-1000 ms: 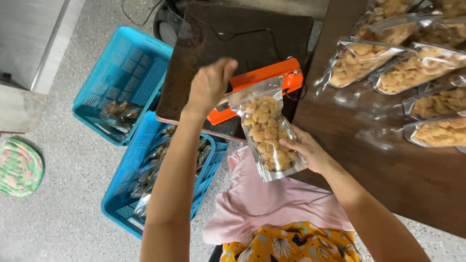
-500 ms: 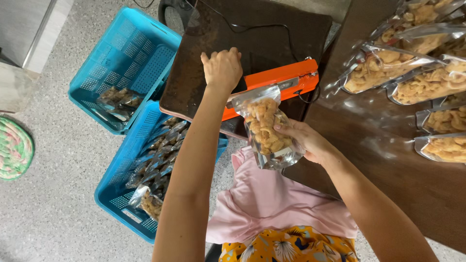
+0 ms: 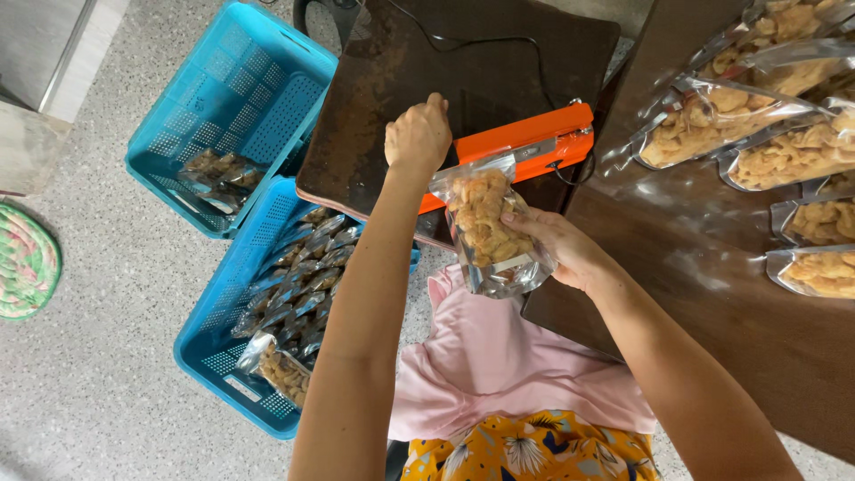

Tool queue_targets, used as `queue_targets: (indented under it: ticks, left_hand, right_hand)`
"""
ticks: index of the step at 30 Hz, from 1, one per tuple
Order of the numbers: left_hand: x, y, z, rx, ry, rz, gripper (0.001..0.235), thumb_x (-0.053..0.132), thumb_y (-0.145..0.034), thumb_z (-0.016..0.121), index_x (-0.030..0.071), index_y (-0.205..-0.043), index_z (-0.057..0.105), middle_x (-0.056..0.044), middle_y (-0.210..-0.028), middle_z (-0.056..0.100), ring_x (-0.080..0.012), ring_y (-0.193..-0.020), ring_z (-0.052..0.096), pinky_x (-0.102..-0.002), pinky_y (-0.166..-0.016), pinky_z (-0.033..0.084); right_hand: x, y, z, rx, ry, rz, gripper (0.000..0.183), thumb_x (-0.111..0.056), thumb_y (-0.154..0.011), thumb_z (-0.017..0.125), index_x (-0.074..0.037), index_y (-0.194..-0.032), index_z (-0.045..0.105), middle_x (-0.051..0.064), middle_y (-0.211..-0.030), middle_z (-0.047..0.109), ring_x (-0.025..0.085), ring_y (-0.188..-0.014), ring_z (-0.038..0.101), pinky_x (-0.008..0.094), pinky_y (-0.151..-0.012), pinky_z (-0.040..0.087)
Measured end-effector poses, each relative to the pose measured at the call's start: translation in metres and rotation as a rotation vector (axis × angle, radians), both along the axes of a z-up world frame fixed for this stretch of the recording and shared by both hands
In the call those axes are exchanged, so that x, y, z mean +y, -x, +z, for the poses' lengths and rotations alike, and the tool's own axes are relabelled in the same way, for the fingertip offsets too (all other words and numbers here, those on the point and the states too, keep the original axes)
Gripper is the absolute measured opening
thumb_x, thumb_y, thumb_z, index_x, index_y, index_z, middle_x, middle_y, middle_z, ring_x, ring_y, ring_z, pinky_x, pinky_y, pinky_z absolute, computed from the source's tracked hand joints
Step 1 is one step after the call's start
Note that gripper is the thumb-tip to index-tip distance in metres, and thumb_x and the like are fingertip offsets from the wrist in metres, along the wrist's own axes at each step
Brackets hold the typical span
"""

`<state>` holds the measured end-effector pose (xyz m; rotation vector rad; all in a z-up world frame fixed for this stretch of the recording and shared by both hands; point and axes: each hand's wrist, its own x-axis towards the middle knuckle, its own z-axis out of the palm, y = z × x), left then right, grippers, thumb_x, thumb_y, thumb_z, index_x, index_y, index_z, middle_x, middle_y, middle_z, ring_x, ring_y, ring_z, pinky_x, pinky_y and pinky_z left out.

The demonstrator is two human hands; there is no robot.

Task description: The person uses an orange heat sealer to seal clear plastic bags filled with snacks. They pick up a bag from a blue basket, place it under the sealer, press the handle to seal the top, and then place the sealed bag back into the basket. This process is repeated for multiple bags.

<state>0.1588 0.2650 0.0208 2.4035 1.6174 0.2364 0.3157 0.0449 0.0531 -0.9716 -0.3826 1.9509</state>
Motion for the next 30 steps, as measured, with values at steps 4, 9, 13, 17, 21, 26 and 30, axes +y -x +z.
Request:
queue_targets:
  ticks: [4, 9, 13, 17, 21, 26, 30]
  left_hand:
    - [0.002, 0.001, -0.008, -0.029, 0.045, 0.033, 0.031, 0.035, -0.106, 0.044, 0.01, -0.107, 0.063, -0.013, -0.095, 0.074, -0.0368, -0.093, 0.072, -0.051, -0.078, 0.057]
    - [0.003, 0.004, -0.013, -0.04, 0.07, 0.019, 0.032, 0.035, -0.107, 0.043, 0.01, -0.11, 0.062, -0.013, -0.098, 0.074, -0.0387, -0.094, 0.071, -0.052, -0.079, 0.057]
    - [0.003, 0.001, -0.004, 0.001, 0.18, 0.054, 0.038, 0.04, -0.108, 0.037, 0.013, -0.119, 0.061, -0.016, -0.104, 0.073, -0.0414, -0.097, 0.071, -0.053, -0.084, 0.057]
    - [0.006, 0.0, 0.007, 0.018, 0.338, 0.09, 0.047, 0.049, -0.107, 0.03, 0.02, -0.128, 0.06, -0.019, -0.114, 0.071, -0.0437, -0.107, 0.068, -0.055, -0.092, 0.054]
    - [0.009, 0.0, 0.006, 0.005, 0.404, 0.093, 0.053, 0.055, -0.104, 0.027, 0.023, -0.131, 0.061, -0.018, -0.122, 0.07, -0.044, -0.116, 0.064, -0.056, -0.098, 0.051]
    - [0.013, 0.0, -0.005, 0.01, 0.434, 0.076, 0.06, 0.06, -0.104, 0.023, 0.025, -0.134, 0.061, -0.016, -0.126, 0.069, -0.043, -0.12, 0.062, -0.056, -0.102, 0.049]
    - [0.015, 0.0, -0.009, -0.014, 0.437, 0.078, 0.061, 0.06, -0.102, 0.023, 0.024, -0.136, 0.059, -0.016, -0.126, 0.068, -0.0425, -0.12, 0.062, -0.056, -0.101, 0.048]
  right_hand:
    - [0.0, -0.001, -0.01, 0.0, 0.043, -0.035, 0.043, -0.024, -0.099, 0.062, 0.001, -0.134, 0.056, 0.012, -0.124, 0.07, 0.019, -0.109, 0.07, 0.035, -0.092, 0.059]
    - [-0.001, -0.002, -0.014, -0.03, 0.036, -0.016, 0.044, -0.026, -0.1, 0.062, 0.002, -0.133, 0.058, 0.012, -0.123, 0.071, 0.018, -0.107, 0.07, 0.034, -0.091, 0.06]
    - [-0.002, -0.004, -0.014, -0.036, 0.029, -0.01, 0.045, -0.027, -0.1, 0.063, 0.002, -0.135, 0.057, 0.013, -0.124, 0.071, 0.018, -0.108, 0.07, 0.034, -0.091, 0.059]
    - [-0.004, -0.003, -0.014, -0.067, 0.065, -0.025, 0.047, -0.025, -0.097, 0.063, -0.002, -0.137, 0.057, 0.01, -0.124, 0.07, 0.017, -0.108, 0.071, 0.035, -0.092, 0.06]
    - [-0.005, -0.004, -0.019, -0.051, 0.072, -0.039, 0.048, -0.024, -0.097, 0.064, -0.001, -0.138, 0.056, 0.009, -0.125, 0.069, 0.017, -0.109, 0.07, 0.035, -0.093, 0.059]
    - [-0.006, -0.005, -0.021, -0.039, 0.075, -0.031, 0.046, -0.023, -0.098, 0.063, -0.001, -0.137, 0.056, 0.01, -0.124, 0.07, 0.017, -0.108, 0.07, 0.035, -0.093, 0.059]
    - [-0.004, -0.007, -0.02, -0.046, 0.078, -0.024, 0.044, -0.024, -0.098, 0.062, -0.001, -0.136, 0.056, 0.011, -0.123, 0.07, 0.018, -0.107, 0.071, 0.036, -0.092, 0.059]
